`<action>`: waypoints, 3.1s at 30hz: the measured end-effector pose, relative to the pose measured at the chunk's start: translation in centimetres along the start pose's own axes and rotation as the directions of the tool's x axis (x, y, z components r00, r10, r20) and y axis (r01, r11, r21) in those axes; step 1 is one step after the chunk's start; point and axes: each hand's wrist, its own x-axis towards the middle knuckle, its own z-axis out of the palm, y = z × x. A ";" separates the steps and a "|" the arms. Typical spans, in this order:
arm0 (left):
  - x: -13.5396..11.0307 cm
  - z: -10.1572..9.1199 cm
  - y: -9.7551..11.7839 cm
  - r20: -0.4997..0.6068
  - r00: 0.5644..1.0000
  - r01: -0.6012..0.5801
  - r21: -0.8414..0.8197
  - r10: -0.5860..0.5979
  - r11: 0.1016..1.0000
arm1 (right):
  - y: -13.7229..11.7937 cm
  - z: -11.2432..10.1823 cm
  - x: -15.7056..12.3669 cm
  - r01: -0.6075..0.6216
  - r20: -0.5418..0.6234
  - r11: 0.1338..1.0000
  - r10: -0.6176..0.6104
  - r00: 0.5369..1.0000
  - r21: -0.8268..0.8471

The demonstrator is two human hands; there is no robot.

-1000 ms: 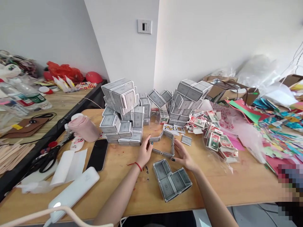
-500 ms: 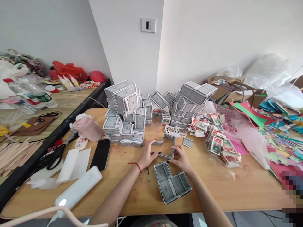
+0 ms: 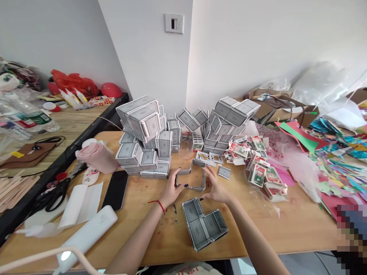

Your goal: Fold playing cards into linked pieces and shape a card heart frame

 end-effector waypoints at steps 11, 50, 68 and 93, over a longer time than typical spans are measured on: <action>1.3 -1.2 0.1 0.171 0.985 -0.058 0.195 0.024 0.979 | -1.0 -0.1 1.0 -0.100 0.039 0.990 0.104 0.994 -0.101; 1.1 -2.5 4.4 -0.051 0.997 -0.056 0.176 0.066 0.983 | -3.7 2.5 -0.1 -0.143 -0.549 0.988 0.149 0.823 0.055; 0.4 -0.5 0.4 -0.070 0.979 0.167 -0.259 -0.191 0.951 | -2.3 6.5 -0.4 0.010 -0.514 0.905 0.232 0.826 0.426; -0.3 -0.8 0.7 -0.007 0.978 0.206 -0.144 -0.209 0.968 | -1.0 5.4 0.3 -0.160 -0.205 0.922 0.243 0.948 0.354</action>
